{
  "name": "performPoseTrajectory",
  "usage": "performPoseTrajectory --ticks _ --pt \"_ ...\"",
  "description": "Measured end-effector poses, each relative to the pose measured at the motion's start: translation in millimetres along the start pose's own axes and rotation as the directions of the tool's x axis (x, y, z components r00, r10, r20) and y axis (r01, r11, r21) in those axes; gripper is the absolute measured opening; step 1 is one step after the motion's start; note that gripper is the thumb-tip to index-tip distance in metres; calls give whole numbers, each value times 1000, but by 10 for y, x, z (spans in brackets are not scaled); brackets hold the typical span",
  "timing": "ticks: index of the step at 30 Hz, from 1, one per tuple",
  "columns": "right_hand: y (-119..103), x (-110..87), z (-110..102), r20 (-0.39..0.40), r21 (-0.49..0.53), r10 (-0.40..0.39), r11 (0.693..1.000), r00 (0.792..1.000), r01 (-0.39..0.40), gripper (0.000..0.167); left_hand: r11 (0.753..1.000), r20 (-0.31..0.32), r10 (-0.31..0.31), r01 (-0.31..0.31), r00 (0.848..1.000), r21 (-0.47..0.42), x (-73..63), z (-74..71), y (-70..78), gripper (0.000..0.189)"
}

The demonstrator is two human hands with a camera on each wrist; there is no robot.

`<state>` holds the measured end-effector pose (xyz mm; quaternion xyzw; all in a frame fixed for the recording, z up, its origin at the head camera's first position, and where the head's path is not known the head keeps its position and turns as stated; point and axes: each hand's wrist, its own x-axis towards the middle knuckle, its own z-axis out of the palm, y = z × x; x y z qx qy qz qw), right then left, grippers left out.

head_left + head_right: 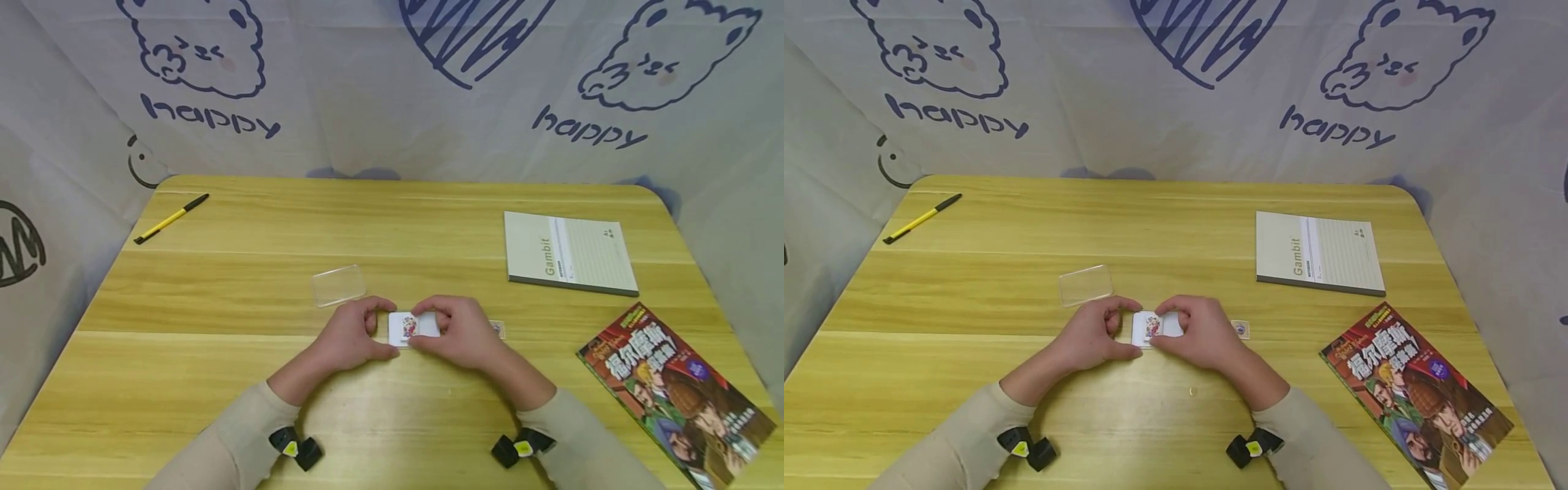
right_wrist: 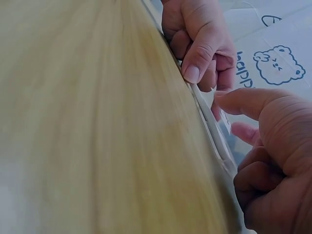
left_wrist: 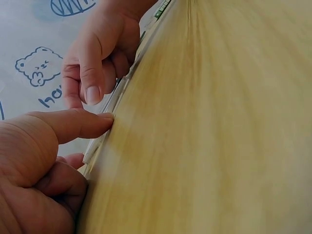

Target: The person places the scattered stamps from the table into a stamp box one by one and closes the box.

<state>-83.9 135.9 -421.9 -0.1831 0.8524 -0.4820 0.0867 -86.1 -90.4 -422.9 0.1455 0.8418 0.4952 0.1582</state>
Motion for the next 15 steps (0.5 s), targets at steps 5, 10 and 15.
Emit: performPoseTrajectory --ticks 5,10,15 --pt "-1 17 21 8 -24 15 1000 1000 -15 37 1000 1 -8 8 1000 0 -2 4 -2 61" --pt "-14 31 30 24 -42 53 998 998 -52 38 1000 8 -11 11 1000 -2 -3 0 1 62" --pt "-28 43 35 31 -60 76 995 997 -74 39 1000 9 -5 5 1000 -3 3 -5 -3 61"
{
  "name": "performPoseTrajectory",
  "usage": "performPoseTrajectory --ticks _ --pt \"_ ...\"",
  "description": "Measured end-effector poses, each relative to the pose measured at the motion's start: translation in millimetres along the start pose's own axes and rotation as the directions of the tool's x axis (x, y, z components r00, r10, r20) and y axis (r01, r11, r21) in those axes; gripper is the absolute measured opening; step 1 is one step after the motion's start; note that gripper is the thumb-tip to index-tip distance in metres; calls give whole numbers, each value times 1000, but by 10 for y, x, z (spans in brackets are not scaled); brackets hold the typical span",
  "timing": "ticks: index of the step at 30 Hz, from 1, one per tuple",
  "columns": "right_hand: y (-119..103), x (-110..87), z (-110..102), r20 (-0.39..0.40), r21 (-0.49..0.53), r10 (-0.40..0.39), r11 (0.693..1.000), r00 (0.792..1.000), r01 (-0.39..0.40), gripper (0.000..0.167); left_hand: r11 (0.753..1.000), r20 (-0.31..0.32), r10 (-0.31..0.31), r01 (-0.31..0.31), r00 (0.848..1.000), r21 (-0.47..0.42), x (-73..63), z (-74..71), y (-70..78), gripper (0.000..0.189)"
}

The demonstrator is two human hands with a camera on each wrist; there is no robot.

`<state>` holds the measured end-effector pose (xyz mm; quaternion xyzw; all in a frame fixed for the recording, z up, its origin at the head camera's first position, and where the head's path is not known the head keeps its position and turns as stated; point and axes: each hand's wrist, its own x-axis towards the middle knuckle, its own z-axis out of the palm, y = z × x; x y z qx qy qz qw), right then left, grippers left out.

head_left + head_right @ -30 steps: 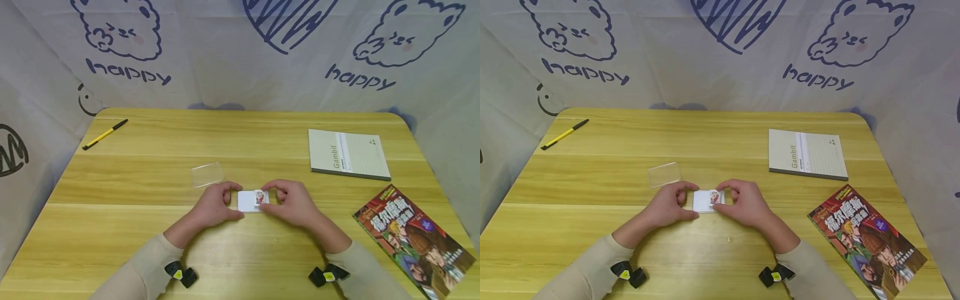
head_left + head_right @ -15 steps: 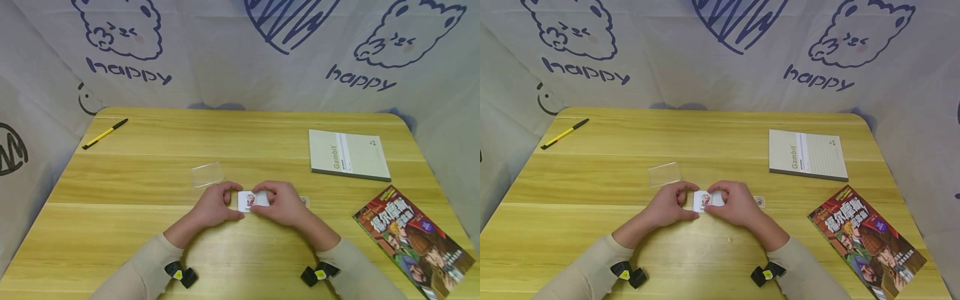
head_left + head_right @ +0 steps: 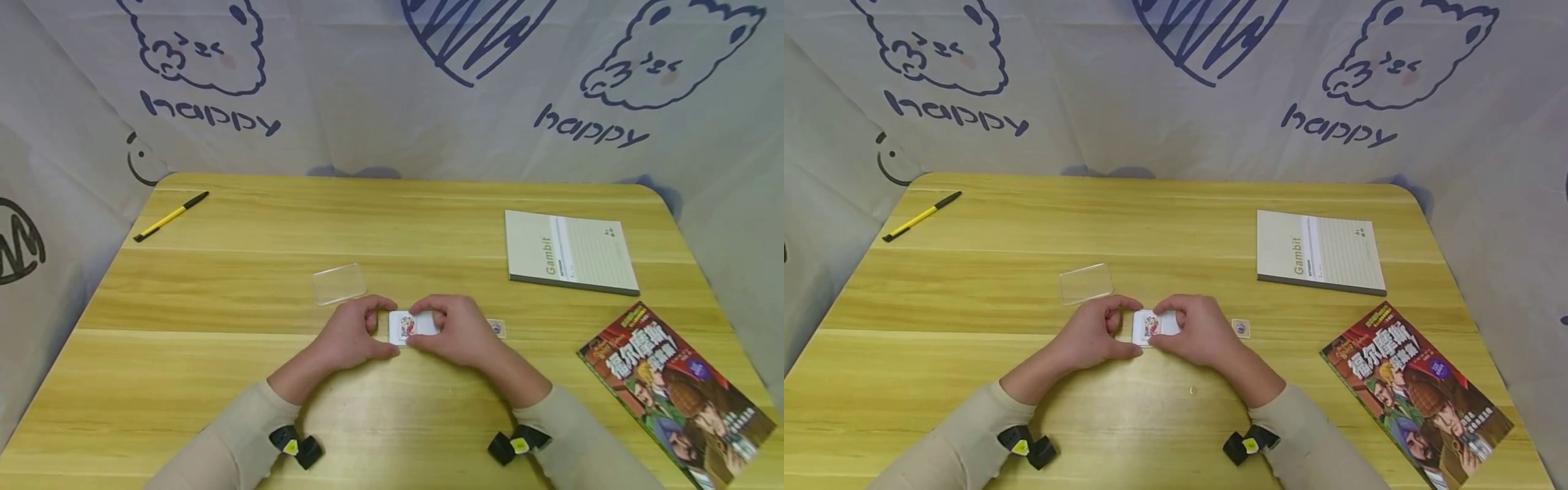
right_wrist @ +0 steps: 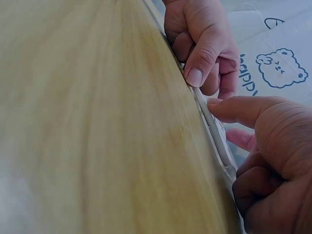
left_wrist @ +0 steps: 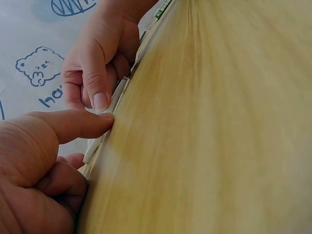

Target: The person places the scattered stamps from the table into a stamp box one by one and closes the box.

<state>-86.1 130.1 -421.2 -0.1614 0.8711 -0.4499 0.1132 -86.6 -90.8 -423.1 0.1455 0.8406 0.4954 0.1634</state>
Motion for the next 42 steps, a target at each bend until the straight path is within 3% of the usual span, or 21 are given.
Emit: performPoseTrajectory --ticks 18,34,42 --pt "1 -123 -145 -67 -11 28 1000 997 -29 45 1000 4 -19 19 1000 -1 4 8 -3 62" --pt "262 -446 -432 -144 -31 38 999 989 -43 44 1000 0 -15 15 1000 2 9 20 -11 61" --pt "419 -616 -572 -178 -47 98 993 979 -108 43 1000 -5 1 -1 1000 8 17 26 -27 61"
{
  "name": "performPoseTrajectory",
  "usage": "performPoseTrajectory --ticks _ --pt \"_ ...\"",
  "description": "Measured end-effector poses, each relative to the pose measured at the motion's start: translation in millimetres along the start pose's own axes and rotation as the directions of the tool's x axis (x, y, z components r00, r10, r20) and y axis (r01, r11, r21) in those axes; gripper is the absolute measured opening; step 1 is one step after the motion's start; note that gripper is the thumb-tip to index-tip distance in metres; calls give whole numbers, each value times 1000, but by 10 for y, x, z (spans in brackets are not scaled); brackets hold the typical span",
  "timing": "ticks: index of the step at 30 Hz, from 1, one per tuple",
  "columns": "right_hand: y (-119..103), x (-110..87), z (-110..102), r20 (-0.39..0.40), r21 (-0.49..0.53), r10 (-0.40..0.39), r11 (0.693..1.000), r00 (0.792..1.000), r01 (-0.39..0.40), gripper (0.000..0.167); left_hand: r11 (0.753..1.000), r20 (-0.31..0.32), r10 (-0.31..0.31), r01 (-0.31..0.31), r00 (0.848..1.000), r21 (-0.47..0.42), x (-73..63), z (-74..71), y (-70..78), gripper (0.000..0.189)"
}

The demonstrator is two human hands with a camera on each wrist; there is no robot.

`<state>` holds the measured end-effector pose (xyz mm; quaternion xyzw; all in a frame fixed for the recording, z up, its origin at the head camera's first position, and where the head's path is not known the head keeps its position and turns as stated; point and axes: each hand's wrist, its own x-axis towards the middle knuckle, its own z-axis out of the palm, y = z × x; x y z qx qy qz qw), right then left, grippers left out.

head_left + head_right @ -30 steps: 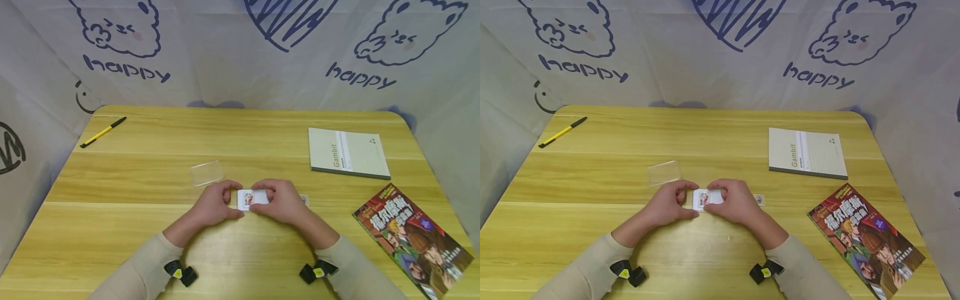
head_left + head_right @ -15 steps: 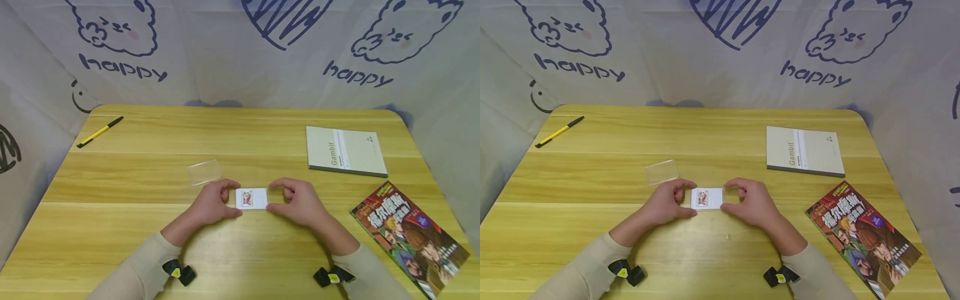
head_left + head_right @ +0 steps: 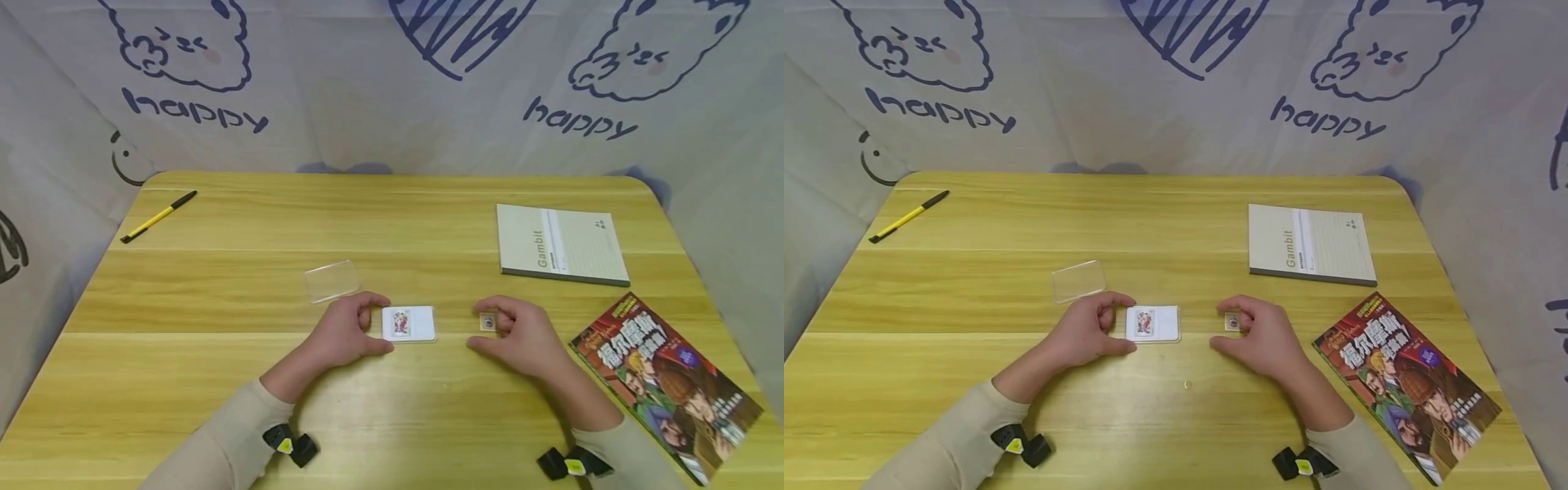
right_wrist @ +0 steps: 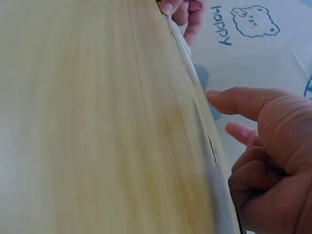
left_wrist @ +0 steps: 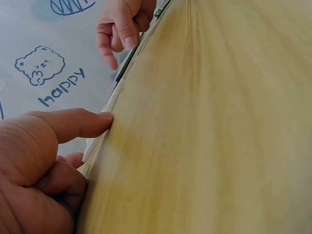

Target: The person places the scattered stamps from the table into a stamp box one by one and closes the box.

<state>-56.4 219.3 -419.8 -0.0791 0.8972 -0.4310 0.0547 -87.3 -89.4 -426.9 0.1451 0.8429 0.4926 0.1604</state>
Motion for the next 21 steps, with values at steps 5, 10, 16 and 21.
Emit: performPoseTrajectory --ticks 5,10,16,21 --pt "91 -42 -76 -13 -27 15 1000 1000 -16 38 1000 0 6 -6 1000 5 1 -2 4 61" --pt "110 -25 -110 -11 -58 11 998 1000 -12 31 1000 0 7 -7 1000 2 0 -2 -8 61" --pt "125 -4 -131 9 -81 15 997 1000 -14 28 1000 3 6 -6 1000 -8 -2 -3 1 60" --pt "129 -1 -147 38 -85 5 996 999 -1 26 1000 5 6 -6 1000 -10 -2 -5 2 60"
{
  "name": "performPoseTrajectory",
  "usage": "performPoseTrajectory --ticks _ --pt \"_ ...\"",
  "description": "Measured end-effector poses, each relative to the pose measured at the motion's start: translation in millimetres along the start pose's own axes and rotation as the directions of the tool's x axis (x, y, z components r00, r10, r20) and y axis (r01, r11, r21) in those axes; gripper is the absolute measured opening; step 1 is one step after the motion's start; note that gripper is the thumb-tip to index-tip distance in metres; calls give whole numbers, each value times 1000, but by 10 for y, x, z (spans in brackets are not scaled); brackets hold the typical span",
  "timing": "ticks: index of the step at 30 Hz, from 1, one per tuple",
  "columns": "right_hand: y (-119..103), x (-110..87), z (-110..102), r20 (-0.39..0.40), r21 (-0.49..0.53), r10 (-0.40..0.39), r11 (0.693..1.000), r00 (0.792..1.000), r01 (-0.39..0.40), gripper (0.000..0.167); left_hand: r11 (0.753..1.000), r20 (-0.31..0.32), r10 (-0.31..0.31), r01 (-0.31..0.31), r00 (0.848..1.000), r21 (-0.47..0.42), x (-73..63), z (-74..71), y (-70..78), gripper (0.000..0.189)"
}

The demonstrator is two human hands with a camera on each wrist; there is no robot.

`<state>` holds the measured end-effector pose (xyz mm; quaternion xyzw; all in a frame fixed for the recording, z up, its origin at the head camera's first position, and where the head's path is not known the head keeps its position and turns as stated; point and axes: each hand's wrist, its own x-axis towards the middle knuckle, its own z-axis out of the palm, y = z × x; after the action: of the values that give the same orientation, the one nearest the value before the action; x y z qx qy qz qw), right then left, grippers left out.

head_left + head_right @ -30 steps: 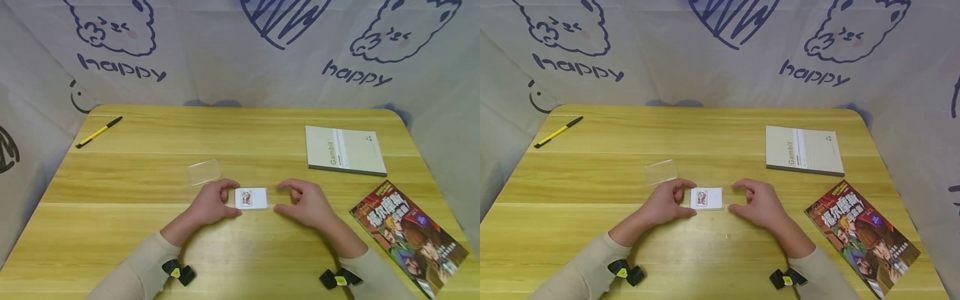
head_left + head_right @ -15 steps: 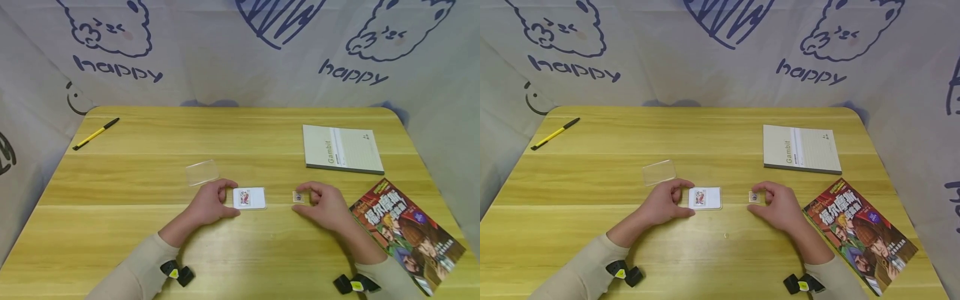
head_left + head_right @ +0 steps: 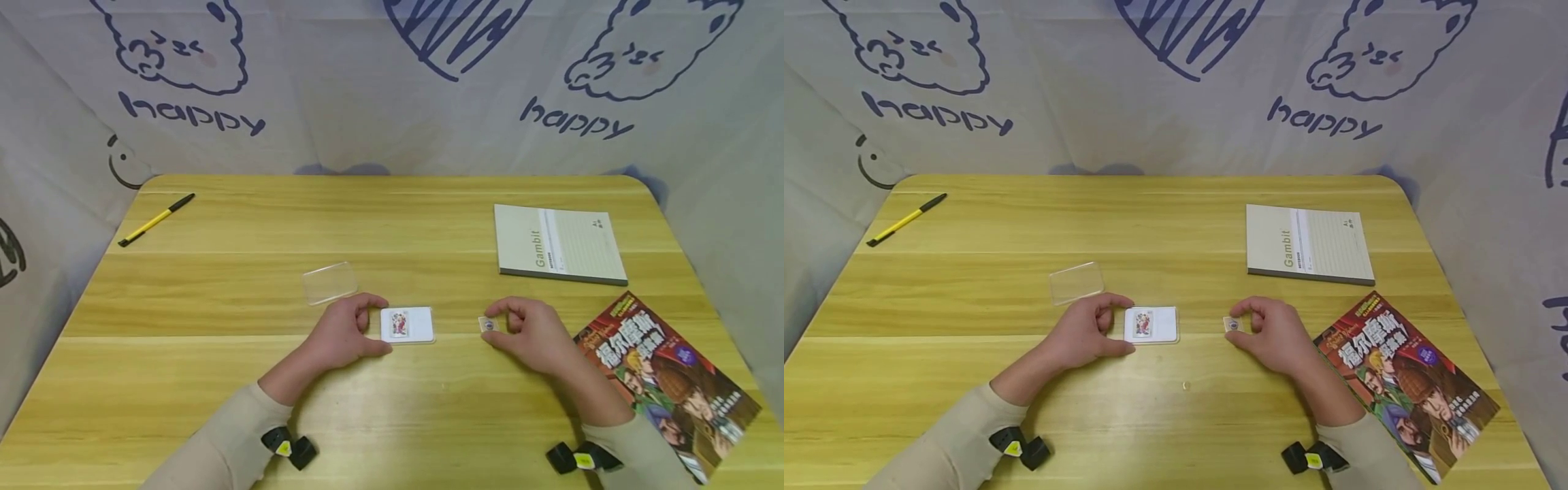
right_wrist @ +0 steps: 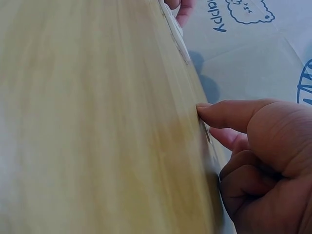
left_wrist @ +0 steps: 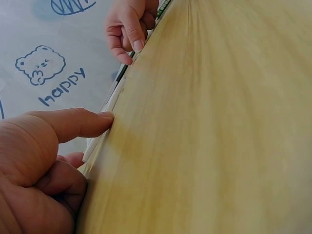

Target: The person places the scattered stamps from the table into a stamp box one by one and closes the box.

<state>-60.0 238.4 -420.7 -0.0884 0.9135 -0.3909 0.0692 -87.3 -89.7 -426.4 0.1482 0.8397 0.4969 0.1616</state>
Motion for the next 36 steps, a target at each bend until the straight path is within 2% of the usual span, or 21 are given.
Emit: performPoseTrajectory --ticks 7,16,25,36 --pt "-5 2 2 19 -15 -11 1000 1000 11 23 1000 2 -3 3 1000 -1 -6 -4 9 60" --pt "17 6 6 7 -12 -20 1000 1000 20 24 1000 1 1 -1 1000 -7 -10 -5 13 60" --pt "-2 33 30 -6 40 -43 998 999 43 26 1000 -2 2 -2 1000 -3 -15 -7 4 59" --pt "-138 109 106 20 96 -77 993 997 75 27 1000 1 5 -5 1000 5 -17 -14 7 59"
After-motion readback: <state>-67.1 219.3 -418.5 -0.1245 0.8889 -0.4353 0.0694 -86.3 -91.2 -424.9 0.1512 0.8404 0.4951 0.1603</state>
